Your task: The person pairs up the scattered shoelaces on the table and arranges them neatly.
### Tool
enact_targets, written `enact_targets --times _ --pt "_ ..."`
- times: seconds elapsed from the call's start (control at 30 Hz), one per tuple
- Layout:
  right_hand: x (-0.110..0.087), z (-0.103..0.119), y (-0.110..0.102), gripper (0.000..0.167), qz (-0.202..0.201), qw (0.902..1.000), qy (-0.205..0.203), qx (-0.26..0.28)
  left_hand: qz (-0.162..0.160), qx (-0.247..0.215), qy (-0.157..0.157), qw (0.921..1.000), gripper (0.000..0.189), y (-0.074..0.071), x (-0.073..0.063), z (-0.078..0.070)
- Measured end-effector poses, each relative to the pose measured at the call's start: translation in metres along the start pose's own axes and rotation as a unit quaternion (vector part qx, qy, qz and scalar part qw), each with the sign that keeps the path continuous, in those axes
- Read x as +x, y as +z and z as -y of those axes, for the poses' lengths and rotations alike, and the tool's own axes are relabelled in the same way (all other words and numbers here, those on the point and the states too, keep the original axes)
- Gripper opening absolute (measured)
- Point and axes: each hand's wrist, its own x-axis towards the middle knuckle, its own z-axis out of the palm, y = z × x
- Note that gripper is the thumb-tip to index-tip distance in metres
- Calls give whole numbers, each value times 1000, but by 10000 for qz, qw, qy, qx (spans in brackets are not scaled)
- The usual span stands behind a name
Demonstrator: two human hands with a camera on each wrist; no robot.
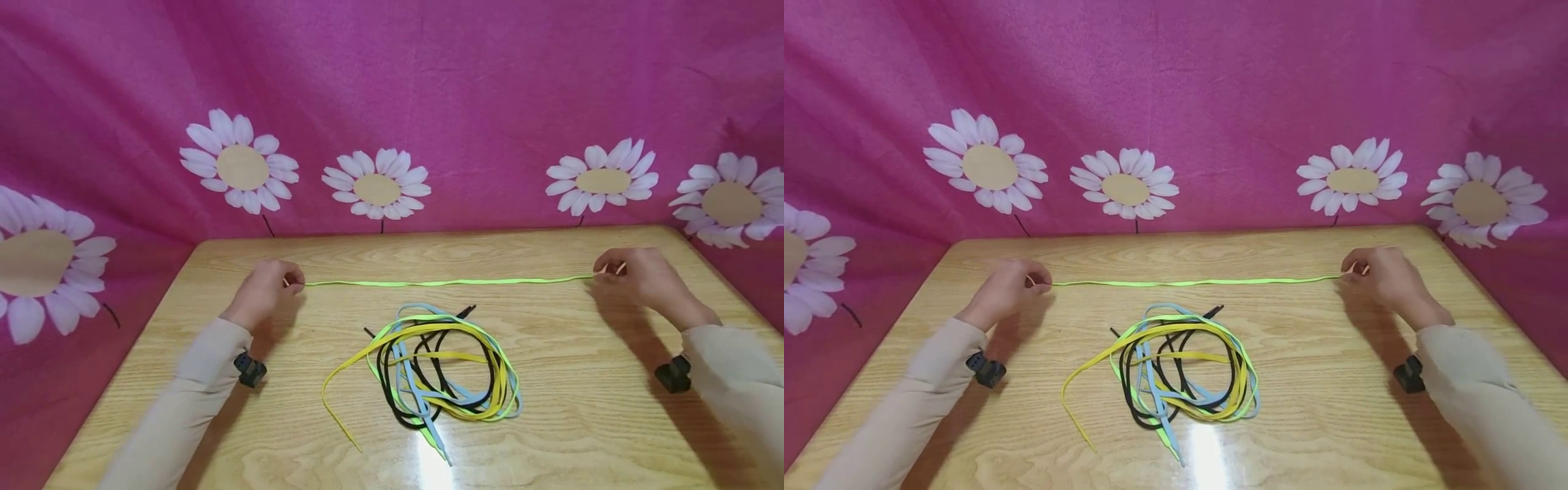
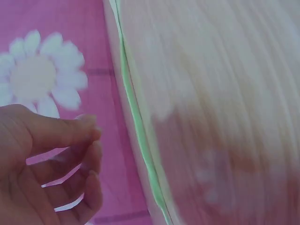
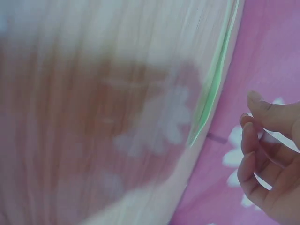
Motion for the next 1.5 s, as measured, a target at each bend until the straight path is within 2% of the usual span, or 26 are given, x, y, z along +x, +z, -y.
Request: enact_targets --times 0.17,0.23,0.43,0.57,0.67,0.87,1.0,1.1,1.3,1.5 --pt "-4 30 6 18 -56 9988 -473 75 553 -100 502 9972 4 13 1 -24" --pt "-6 43 8 19 0 9981 -606 107 731 -163 587 9955 4 18 1 -33" --pt "-16 80 13 24 77 9943 -1013 323 958 -192 907 9911 6 32 -2 -52" --pt "-25 102 18 30 -31 9852 -1616 570 1085 -255 913 9896 7 38 -4 -62" --pt "-32 117 21 33 68 9746 -2092 798 1192 -294 921 9881 8 43 -5 -68" --pt "-50 145 31 33 548 9532 -2678 1293 1300 -442 930 9862 7 55 -6 -77" --pt "-59 157 36 23 833 9350 -3049 1612 1501 -614 611 9849 8 62 -8 -81" --pt "-64 163 37 18 982 9270 -3174 1743 1605 -606 417 9843 12 65 -10 -83" --pt "-70 173 39 18 886 9233 -3380 1594 1543 -362 667 9851 18 67 -12 -84" --pt "-72 177 41 21 1010 9267 -3306 1471 1529 -384 820 9841 16 67 -11 -82"
